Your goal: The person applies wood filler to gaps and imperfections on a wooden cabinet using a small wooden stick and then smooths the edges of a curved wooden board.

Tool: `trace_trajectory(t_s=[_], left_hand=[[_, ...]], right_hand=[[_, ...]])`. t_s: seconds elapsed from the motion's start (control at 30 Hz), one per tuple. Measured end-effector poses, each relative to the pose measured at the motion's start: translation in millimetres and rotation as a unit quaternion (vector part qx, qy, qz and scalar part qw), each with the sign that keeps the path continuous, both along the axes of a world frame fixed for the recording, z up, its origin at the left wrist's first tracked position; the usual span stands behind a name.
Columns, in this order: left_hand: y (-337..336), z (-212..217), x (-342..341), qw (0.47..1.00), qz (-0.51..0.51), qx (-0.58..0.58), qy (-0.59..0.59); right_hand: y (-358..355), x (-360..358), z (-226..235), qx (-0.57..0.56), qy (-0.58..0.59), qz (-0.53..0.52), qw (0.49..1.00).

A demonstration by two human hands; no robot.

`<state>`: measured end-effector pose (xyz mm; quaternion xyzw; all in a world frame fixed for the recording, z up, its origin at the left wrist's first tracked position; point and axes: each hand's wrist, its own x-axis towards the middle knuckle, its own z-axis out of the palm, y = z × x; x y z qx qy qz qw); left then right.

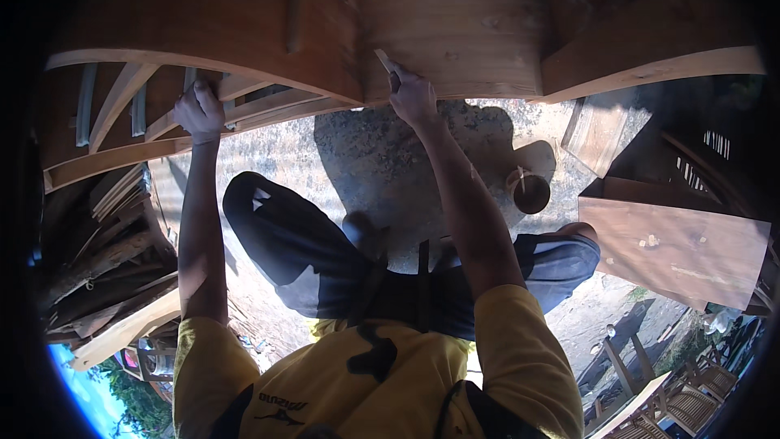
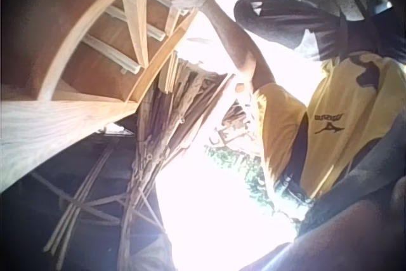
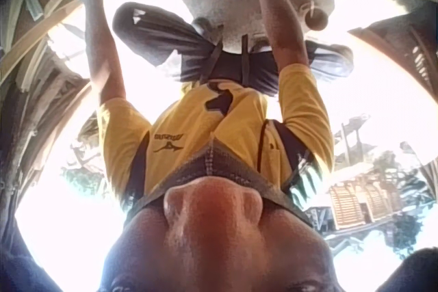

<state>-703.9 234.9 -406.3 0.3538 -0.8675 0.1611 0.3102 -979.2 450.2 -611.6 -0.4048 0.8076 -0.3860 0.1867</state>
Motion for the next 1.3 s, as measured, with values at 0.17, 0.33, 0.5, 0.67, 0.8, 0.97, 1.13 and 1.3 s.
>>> trace_trajectory(t_s=[0.17,0.33,0.5,0.67,0.8,0.97,1.13,1.3], left_hand=[[2.9,4.4,20.1,1.0,0.008,0.021,0.002],[1.7,2.9,16.2,0.999,0.023,0.026,-0.011],[8.9,8.0,8.4,0.996,0.062,0.066,-0.017],[7.9,9.4,11.1,0.995,0.074,0.069,-0.027],[5.1,4.8,3.8,0.997,0.051,0.056,-0.023],[1.6,3.8,13.6,0.998,0.047,0.051,-0.011],[1.2,3.3,11.7,0.998,0.037,0.052,-0.014],[5.2,4.8,17.4,0.997,0.057,0.044,-0.024]], right_hand=[[-3.8,43.0,59.5,-0.106,-0.378,-0.048,0.919],[28.3,65.2,126.8,-0.227,-0.528,-0.051,0.817],[53.5,91.8,154.4,-0.255,-0.539,0.014,0.803],[54.8,112.3,171.2,-0.3,-0.439,0.028,0.847],[38.7,117.0,169.0,-0.31,-0.349,0.042,0.883],[46.0,106.6,166.3,-0.328,-0.352,0.097,0.871],[36.1,91.3,175.8,-0.292,-0.346,0.059,0.89],[50.2,92.4,175.3,-0.296,-0.296,0.136,0.898]])
